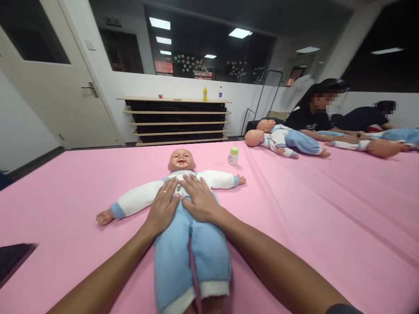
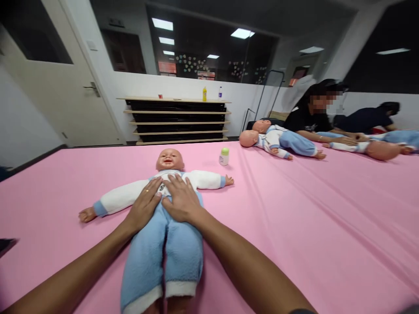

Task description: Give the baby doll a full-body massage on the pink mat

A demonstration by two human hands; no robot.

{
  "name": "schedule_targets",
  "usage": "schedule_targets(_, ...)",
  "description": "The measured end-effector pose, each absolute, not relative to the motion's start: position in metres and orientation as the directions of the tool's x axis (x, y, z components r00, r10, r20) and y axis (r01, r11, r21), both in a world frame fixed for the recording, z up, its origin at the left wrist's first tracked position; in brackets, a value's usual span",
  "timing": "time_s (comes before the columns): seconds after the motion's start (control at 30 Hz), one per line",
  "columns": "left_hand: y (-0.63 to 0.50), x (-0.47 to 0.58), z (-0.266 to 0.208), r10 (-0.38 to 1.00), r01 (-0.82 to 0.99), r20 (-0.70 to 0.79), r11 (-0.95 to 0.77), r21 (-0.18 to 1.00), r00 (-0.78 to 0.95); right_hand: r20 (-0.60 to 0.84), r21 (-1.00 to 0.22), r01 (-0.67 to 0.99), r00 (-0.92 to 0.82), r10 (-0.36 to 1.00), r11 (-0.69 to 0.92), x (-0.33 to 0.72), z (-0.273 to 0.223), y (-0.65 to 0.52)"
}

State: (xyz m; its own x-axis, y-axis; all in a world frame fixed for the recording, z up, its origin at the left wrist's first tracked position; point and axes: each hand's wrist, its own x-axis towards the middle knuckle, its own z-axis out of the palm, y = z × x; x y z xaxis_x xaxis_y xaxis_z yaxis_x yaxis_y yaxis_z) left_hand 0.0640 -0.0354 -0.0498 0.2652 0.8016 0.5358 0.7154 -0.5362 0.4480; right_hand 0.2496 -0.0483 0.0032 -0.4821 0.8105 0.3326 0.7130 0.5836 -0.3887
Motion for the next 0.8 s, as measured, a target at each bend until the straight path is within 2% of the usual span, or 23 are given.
schedule_targets(0.3,-0.045,0.069,-0.039,0.787,0.726,0.557,-0.542,0.423,0.263,0.316,-0.428,0.798,-0.306,0.898,0.423,0.244,-0.004,-0.043)
schedule_targets(0.43,-0.058,0.071,-0.023,0.738,0.747,0.583,-0.588,0.31,0.34,0.373,-0.422,0.796,-0.284,0.884,0.434,0.246,-0.012,-0.045)
schedule_targets(0.53,-0.062,0.072,-0.015,0.678,0.676,0.551,-0.691,0.255,0.486,0.511,-0.391,0.753,-0.301,0.806,0.529,0.25,-0.015,-0.049)
schedule_targets(0.6,-0.059,0.071,-0.016,0.684,0.643,0.509,-0.708,0.292,0.522,0.623,-0.347,0.687,-0.34,0.705,0.638,0.251,-0.012,-0.054)
schedule_targets(0.7,-0.05,0.069,-0.026,0.771,0.67,0.475,-0.62,0.407,0.425,0.708,-0.257,0.538,-0.46,0.535,0.803,0.249,-0.003,-0.06)
schedule_targets(0.8,-0.043,0.068,-0.038,0.833,0.69,0.45,-0.532,0.491,0.322,0.702,-0.225,0.446,-0.542,0.462,0.866,0.247,0.003,-0.063)
